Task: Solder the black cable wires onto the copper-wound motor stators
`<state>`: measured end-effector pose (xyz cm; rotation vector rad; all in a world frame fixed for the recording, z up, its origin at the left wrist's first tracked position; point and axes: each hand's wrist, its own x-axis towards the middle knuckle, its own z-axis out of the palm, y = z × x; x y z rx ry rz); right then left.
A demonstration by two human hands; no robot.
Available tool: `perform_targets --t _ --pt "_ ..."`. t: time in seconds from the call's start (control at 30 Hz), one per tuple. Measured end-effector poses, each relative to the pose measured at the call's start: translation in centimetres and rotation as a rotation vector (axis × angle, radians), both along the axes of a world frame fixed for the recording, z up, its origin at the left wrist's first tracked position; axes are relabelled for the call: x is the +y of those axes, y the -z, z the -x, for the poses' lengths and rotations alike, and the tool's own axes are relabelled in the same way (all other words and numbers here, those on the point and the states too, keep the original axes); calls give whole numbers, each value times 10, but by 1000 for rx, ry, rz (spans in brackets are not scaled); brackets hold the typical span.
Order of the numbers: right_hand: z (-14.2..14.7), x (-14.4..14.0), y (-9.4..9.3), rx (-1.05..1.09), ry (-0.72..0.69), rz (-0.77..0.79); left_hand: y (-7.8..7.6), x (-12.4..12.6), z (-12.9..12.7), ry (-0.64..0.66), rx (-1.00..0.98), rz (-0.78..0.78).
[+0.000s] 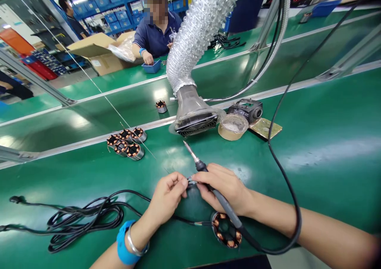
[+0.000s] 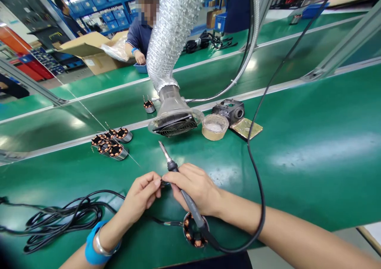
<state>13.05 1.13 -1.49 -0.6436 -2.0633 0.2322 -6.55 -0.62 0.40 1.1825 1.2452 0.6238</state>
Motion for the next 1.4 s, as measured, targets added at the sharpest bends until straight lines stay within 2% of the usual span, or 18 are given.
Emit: perform_targets --t 0.13,0.37,0.6,0.73,0.9,1.0,1.13,1.27,1.33,1.4 --pt "-3 1 2 54 -7 15 -7 8 4 2 18 75" --pt "-7 0 -1 97 -63 60 -7 4 2 -7 116 -72" --pt "-5 -1 -3 110 -82 65 -3 0 -5 13 118 -74" --pt "-3 -1 -8 94 -68 99 -8 -6 -7 23 177 -172" --pt "3 0 -16 -4 -170 157 -14 -13 -5 27 287 -328" --pt "8 -3 -18 9 -140 163 -19 -20 -3 -3 342 -394" --pt "15 -8 -13 9 -34 72 -22 -36 0 25 360 -486" --pt "23 -9 -8 14 11 -62 -14 -49 -1 104 331 -478" --pt "26 -8 -8 11 2 -96 -12 -49 0 147 391 -525" --pt "26 -8 -11 2 -27 -125 -19 -47 4 204 522 -623"
